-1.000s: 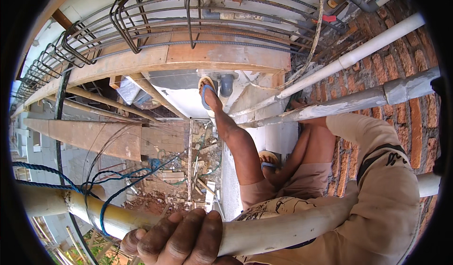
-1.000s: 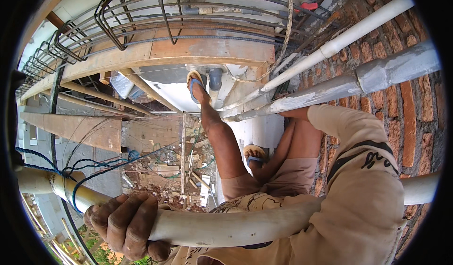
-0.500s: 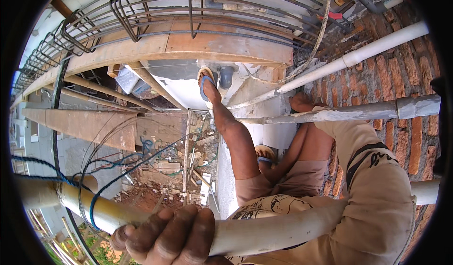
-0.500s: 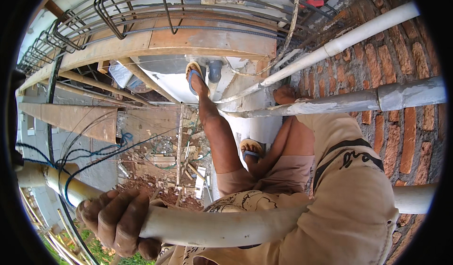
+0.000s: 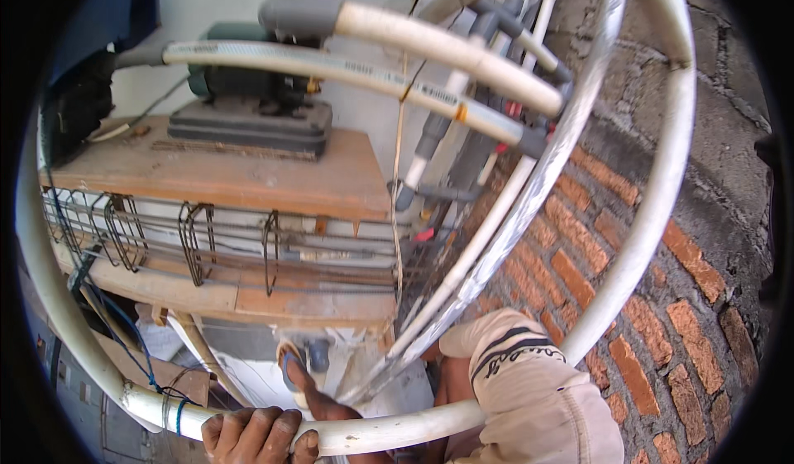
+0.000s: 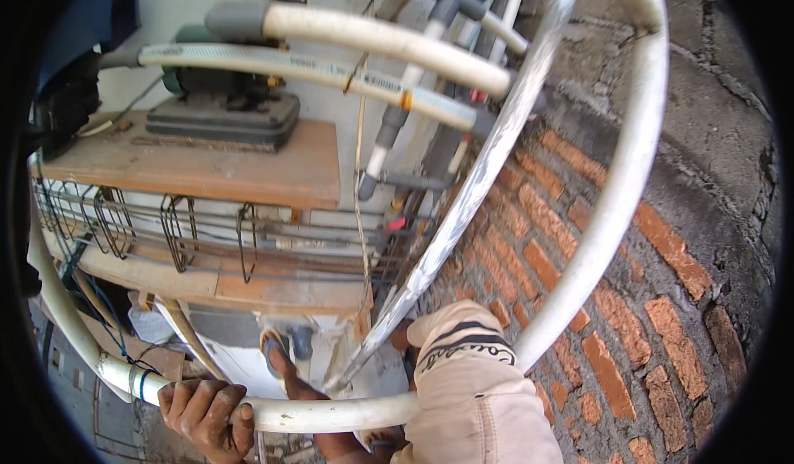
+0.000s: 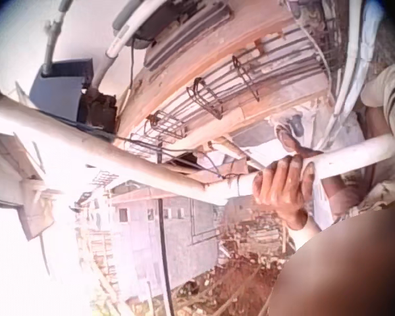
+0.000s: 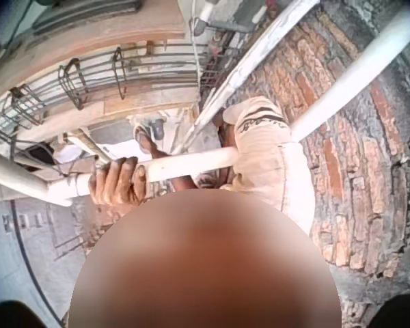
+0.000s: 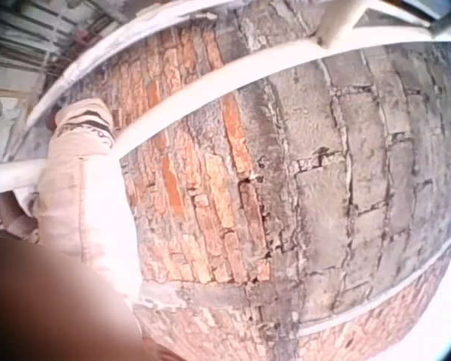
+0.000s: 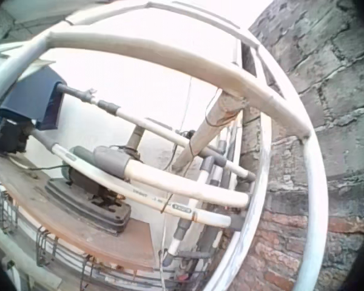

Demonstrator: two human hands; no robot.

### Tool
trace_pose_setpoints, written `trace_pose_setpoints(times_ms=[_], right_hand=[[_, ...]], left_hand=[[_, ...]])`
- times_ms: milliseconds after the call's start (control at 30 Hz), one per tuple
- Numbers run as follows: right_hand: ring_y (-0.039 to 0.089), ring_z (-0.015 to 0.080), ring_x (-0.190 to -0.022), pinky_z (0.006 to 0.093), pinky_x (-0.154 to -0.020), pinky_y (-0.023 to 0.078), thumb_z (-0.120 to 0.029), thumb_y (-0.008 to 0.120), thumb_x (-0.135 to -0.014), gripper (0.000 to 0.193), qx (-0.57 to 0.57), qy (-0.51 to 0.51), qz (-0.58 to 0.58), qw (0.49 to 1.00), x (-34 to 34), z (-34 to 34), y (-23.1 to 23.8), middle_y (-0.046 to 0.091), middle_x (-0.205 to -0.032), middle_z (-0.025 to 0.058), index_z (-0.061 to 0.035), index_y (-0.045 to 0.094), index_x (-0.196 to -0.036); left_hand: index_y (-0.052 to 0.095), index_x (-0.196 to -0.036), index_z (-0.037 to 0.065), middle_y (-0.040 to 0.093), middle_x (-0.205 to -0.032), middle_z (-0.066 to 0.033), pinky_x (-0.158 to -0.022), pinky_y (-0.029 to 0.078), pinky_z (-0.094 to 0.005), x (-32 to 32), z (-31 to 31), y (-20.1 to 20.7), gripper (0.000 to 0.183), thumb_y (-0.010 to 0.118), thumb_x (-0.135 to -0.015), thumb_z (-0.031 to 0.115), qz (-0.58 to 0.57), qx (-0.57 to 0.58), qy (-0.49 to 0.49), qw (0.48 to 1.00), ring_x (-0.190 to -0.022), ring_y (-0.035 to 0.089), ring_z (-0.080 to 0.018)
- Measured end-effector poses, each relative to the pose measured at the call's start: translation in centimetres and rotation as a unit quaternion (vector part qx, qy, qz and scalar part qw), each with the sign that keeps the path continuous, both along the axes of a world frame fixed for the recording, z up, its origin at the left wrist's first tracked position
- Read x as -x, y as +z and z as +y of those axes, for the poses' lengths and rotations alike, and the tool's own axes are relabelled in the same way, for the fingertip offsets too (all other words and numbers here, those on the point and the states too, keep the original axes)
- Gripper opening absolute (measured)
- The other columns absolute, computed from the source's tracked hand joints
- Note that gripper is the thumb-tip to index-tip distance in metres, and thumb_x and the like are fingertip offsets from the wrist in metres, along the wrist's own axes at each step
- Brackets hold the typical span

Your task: The person secures metal rebar ties to a concrete formwork structure using pliers. They repeatedly reach up, twist the ties around the rebar grid, and cut the excess wire while working on a scaffold at a construction site.

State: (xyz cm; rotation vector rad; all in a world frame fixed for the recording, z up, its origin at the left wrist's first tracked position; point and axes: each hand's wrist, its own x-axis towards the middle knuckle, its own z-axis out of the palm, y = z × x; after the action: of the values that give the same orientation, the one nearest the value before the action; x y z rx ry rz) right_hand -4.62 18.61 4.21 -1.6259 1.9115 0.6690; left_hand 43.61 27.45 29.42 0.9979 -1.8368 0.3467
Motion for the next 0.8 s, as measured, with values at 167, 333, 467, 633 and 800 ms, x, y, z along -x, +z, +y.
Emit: trace_pose_setpoints(times_ms=[167,333,467,633,800], right_hand=[[0.050,0.0384,-0.131,0.0507,-0.111,0.037,-0.042,0.061,-0.092,0.077,-0.007,0.052,-0.010,0.999,-2.6,-0.7,4.4,0.052,-0.139,0.0309,0.0060,0.034,-0.146],[0.051,0.0387,-0.129,0.0506,-0.110,0.038,-0.042,0.062,-0.092,0.076,-0.023,0.135,-0.053,0.989,-9.1,-0.3,7.2,0.053,-0.138,0.0310,0.0059,0.036,-0.145],[0.051,0.0389,-0.128,0.0505,-0.110,0.038,-0.042,0.062,-0.092,0.076,-0.034,0.199,-0.089,0.975,-15.0,0.5,9.6,0.053,-0.137,0.0310,0.0058,0.036,-0.145],[0.052,0.0392,-0.127,0.0503,-0.109,0.039,-0.042,0.062,-0.092,0.075,-0.030,0.254,-0.116,0.960,-21.0,1.3,13.4,0.054,-0.136,0.0310,0.0056,0.038,-0.144],[0.053,0.0395,-0.126,0.0502,-0.108,0.039,-0.042,0.062,-0.092,0.074,-0.007,0.285,-0.131,0.949,-24.5,1.9,17.8,0.054,-0.136,0.0310,0.0055,0.039,-0.143]], left_hand=[[0.067,-0.066,0.013,0.058,-0.063,0.0004,-0.071,0.035,-0.0372,0.5,0.0,-0.5,0.029,0.065,-0.083,0.037,0.069,0.024,-0.009,0.997,-0.062,0.052,-0.0229],[0.071,-0.068,0.014,0.060,-0.065,0.0021,-0.069,0.038,-0.0361,0.3,0.4,-0.2,0.019,0.076,-0.077,0.031,0.087,0.007,0.001,0.996,-0.063,0.054,-0.0197],[0.072,-0.068,0.014,0.063,-0.067,0.0025,-0.069,0.040,-0.0361,0.2,0.8,0.2,0.019,0.077,-0.076,0.031,0.095,0.013,-0.007,0.995,-0.064,0.057,-0.0191],[0.075,-0.071,0.010,0.069,-0.073,-0.0003,-0.071,0.043,-0.0362,0.2,1.1,0.0,0.021,0.077,-0.079,0.029,0.109,0.022,-0.015,0.994,-0.071,0.063,-0.0202],[0.075,-0.072,0.008,0.070,-0.074,-0.0018,-0.072,0.043,-0.0373,0.4,1.3,0.0,0.022,0.076,-0.080,0.029,0.113,0.045,-0.015,0.992,-0.071,0.062,-0.0218]])
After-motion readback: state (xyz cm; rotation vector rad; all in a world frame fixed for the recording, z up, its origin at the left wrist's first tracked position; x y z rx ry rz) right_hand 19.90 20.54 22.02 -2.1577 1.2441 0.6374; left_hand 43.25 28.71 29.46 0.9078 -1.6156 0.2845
